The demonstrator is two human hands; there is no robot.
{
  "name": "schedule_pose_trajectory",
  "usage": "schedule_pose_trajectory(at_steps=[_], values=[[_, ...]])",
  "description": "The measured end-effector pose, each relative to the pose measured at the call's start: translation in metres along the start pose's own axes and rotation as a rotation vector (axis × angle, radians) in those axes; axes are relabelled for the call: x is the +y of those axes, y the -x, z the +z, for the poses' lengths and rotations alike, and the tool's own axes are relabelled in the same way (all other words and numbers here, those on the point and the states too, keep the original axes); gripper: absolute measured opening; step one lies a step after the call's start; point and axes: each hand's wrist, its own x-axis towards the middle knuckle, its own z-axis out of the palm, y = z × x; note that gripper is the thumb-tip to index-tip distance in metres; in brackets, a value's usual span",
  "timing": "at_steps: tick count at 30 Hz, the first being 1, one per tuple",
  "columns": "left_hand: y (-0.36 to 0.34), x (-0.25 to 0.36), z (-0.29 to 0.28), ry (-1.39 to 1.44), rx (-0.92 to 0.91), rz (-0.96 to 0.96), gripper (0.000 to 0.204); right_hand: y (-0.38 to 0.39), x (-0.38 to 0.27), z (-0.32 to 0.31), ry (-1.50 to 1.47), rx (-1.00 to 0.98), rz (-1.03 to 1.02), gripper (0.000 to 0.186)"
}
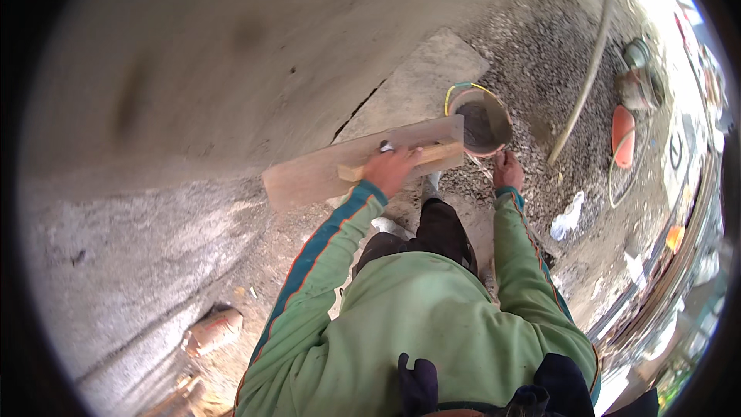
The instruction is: The person applies cement mortar to a curved wall using a trowel and a wooden float, smoothing the surface in repeated strokes. They periodically scoop mortar from a bucket, mix it with sand and water, and continue plastering the wall.
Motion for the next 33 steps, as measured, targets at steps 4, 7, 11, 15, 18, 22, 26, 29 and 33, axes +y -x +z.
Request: schedule_pose_trajectory(at_steps=[4, 7, 11, 15, 18, 22, 26, 29, 33], values=[[-0.003, 0.007, 0.006, -0.251, 0.028, 0.079, 0.040, 0.037, -0.069, -0.037, -0.048, 0.159, -0.531, 0.034], [-0.017, 0.018, 0.016, -0.335, -0.077, 0.123, 0.037, 0.073, -0.146, -0.059, -0.011, 0.208, -0.873, 0.040], [-0.023, 0.032, 0.008, -0.360, -0.161, 0.187, 0.036, 0.070, -0.177, -0.076, 0.232, 0.096, -1.036, 0.038], [-0.006, 0.027, -0.013, -0.314, -0.035, 0.109, 0.037, 0.004, -0.082, -0.080, 0.538, 0.096, -0.808, 0.032], [0.025, 0.010, -0.011, -0.291, -0.043, 0.028, 0.039, -0.020, -0.012, -0.082, 0.785, 0.069, -0.485, 0.022], [0.085, -0.036, 0.024, -0.133, 0.025, -0.124, 0.048, -0.039, 0.079, -0.028, 0.243, -0.188, -0.054, 0.034], [0.151, -0.065, 0.065, 0.102, -0.024, -0.446, 0.060, -0.012, 0.196, 0.061, -0.140, -0.118, -0.058, 0.038], [0.181, -0.070, 0.077, 0.140, -0.090, -0.618, 0.067, 0.029, 0.275, 0.113, -0.392, -0.249, 0.093, 0.029], [0.203, -0.088, 0.137, 0.160, -0.057, -0.722, 0.073, 0.071, 0.282, 0.126, -0.922, -0.484, 0.784, 0.019]])
